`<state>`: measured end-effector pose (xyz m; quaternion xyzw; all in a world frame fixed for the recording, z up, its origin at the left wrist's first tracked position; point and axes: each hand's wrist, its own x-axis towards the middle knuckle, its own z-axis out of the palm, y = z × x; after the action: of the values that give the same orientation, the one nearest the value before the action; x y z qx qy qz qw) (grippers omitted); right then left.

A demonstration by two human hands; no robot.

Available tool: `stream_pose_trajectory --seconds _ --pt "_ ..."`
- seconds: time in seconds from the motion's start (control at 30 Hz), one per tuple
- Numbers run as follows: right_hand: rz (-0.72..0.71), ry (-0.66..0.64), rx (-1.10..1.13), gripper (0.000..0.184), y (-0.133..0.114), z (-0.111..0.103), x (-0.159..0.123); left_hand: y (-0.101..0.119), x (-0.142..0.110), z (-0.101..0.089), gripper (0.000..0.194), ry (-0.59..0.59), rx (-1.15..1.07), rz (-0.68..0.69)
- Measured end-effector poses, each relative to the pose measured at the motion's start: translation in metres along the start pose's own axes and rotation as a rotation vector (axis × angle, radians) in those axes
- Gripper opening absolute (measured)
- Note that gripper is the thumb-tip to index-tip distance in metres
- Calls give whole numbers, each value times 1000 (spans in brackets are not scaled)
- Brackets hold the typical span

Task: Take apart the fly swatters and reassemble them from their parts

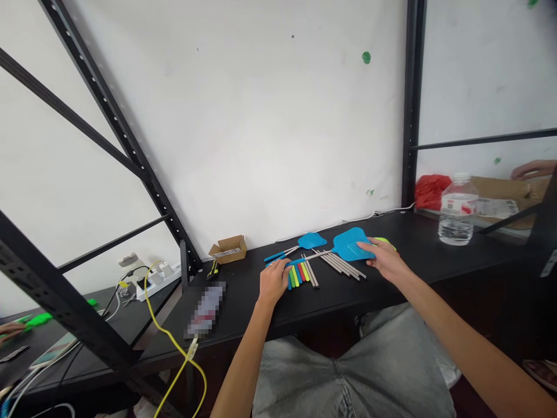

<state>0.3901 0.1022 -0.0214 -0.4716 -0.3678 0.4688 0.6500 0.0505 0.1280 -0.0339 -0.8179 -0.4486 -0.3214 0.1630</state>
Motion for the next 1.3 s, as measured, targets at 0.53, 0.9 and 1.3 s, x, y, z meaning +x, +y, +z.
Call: stream_pose_trajectory --seconds 0.53,0.9,1.3 --pt "-149 -154 -263 24 19 20 -5 -16 3 2 18 -62 183 -486" --pt "-261 -187 -457 26 21 16 -2 -27 -2 15 18 -104 183 -446" --pt "-444 -93 -1265 24 20 19 -16 -12 -1 6 38 -262 142 -382"
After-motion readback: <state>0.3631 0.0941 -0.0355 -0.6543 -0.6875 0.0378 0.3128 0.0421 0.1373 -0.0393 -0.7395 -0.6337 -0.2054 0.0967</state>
